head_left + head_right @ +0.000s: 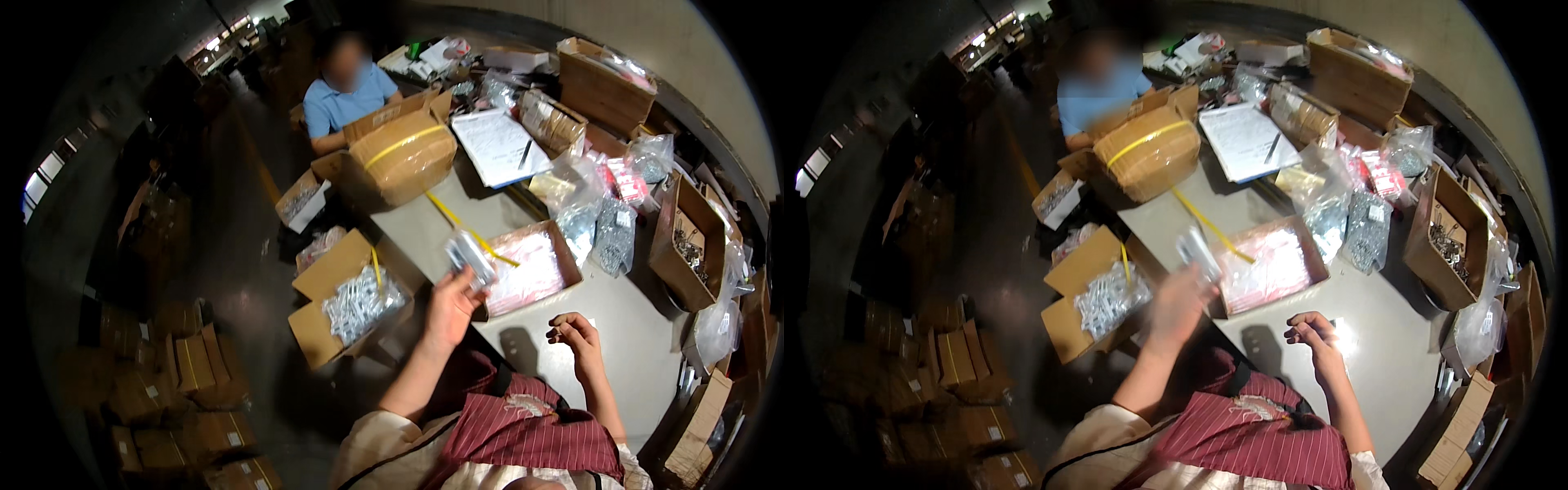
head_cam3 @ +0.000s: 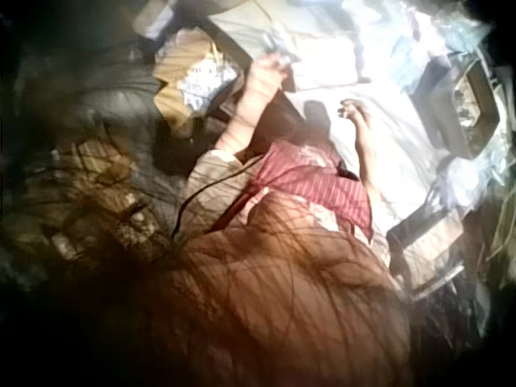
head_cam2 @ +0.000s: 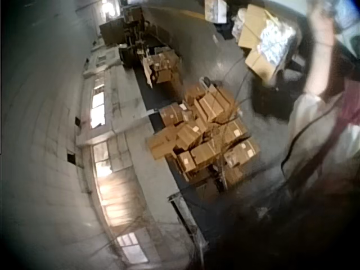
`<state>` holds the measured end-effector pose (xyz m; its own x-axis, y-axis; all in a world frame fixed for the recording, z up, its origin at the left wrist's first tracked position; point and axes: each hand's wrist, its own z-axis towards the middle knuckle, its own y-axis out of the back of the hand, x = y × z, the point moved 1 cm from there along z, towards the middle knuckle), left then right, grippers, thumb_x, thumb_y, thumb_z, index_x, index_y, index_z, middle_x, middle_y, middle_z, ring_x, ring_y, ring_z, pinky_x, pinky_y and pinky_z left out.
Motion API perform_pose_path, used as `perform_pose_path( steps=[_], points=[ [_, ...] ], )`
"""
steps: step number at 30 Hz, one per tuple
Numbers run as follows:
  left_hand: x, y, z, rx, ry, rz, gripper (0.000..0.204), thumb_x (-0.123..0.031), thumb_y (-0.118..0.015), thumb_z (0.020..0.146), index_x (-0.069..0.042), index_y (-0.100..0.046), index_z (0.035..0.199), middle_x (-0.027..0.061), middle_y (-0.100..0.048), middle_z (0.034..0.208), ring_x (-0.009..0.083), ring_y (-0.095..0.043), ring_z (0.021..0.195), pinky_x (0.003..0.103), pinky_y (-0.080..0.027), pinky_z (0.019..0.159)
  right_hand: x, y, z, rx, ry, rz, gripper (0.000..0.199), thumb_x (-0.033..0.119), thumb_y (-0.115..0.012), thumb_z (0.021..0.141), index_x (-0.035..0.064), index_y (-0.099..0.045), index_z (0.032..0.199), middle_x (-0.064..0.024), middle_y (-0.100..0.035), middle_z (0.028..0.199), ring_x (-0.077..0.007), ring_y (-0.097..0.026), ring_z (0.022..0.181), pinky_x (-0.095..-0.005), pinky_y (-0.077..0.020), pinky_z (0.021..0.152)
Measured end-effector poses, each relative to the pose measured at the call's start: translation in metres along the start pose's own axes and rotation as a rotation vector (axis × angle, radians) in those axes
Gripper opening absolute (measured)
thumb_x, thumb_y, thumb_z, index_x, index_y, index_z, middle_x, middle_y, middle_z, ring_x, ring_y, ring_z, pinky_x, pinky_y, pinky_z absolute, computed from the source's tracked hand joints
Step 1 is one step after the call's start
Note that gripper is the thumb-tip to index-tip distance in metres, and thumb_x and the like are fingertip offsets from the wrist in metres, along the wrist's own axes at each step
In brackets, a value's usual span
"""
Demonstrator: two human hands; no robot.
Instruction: The person stands at a cluttered workbench in a warehouse, picking up small white rectangular components and placing them into clear plastic bags. They handle the items one by one, occasionally adjusting the bags or moving other boxes on the table. Another person is visible in the background working on a separate task.
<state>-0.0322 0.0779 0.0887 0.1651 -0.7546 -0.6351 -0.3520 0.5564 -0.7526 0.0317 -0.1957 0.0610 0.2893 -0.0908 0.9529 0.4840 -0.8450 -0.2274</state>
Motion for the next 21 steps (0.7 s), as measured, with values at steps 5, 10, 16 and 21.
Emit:
perform_pose_path(
  steps=[5,10,16,21],
  points=[
    [-0.031,0.034,-0.019,-0.102,-0.035,-0.149,0.03,-0.024,-0.058,0.102,-0.004,-0.062,0.124,0.0091,-0.07,0.122,0.0204,-0.066,0.111,0.03,-0.05,0.085,-0.061,0.006,0.002,0.125,-0.145,-0.071,0.015,0.008,-0.059,0.097,-0.0004,-0.061,0.109,-0.0061,-0.065,0.099,-0.0147,-0.065,0.087,-0.0297,-0.0524,0.08],
    [-0.034,0.069,-0.035,-0.059,-0.031,-0.345,0.031,-0.024,-0.059,0.102,-0.003,-0.061,0.124,0.0093,-0.07,0.12,0.0208,-0.065,0.108,0.031,-0.051,0.084,-0.114,-0.002,0.013,0.251,-0.194,-0.234,0.015,-0.003,-0.054,0.092,-0.0011,-0.063,0.104,-0.0035,-0.065,0.095,-0.0118,-0.062,0.087,-0.0256,-0.0495,0.082],
    [-0.049,0.074,-0.049,-0.157,-0.092,-0.269,0.03,-0.024,-0.059,0.102,-0.004,-0.061,0.125,0.0087,-0.07,0.119,0.0191,-0.065,0.106,0.031,-0.051,0.084,-0.142,-0.033,0.025,0.336,-0.015,-0.567,0.013,-0.004,-0.059,0.089,-0.0015,-0.064,0.101,-0.0095,-0.067,0.096,-0.0188,-0.065,0.089,-0.03,-0.051,0.082],
    [-0.059,0.082,-0.05,-0.145,-0.085,-0.343,0.03,-0.025,-0.058,0.103,-0.006,-0.061,0.125,0.0085,-0.07,0.119,0.0179,-0.065,0.104,0.031,-0.05,0.083,-0.148,-0.039,0.034,0.31,-0.051,-0.542,0.009,-0.001,-0.064,0.087,-0.0013,-0.066,0.096,-0.0119,-0.069,0.094,-0.02,-0.067,0.09,-0.0304,-0.0516,0.083]
  ],
)
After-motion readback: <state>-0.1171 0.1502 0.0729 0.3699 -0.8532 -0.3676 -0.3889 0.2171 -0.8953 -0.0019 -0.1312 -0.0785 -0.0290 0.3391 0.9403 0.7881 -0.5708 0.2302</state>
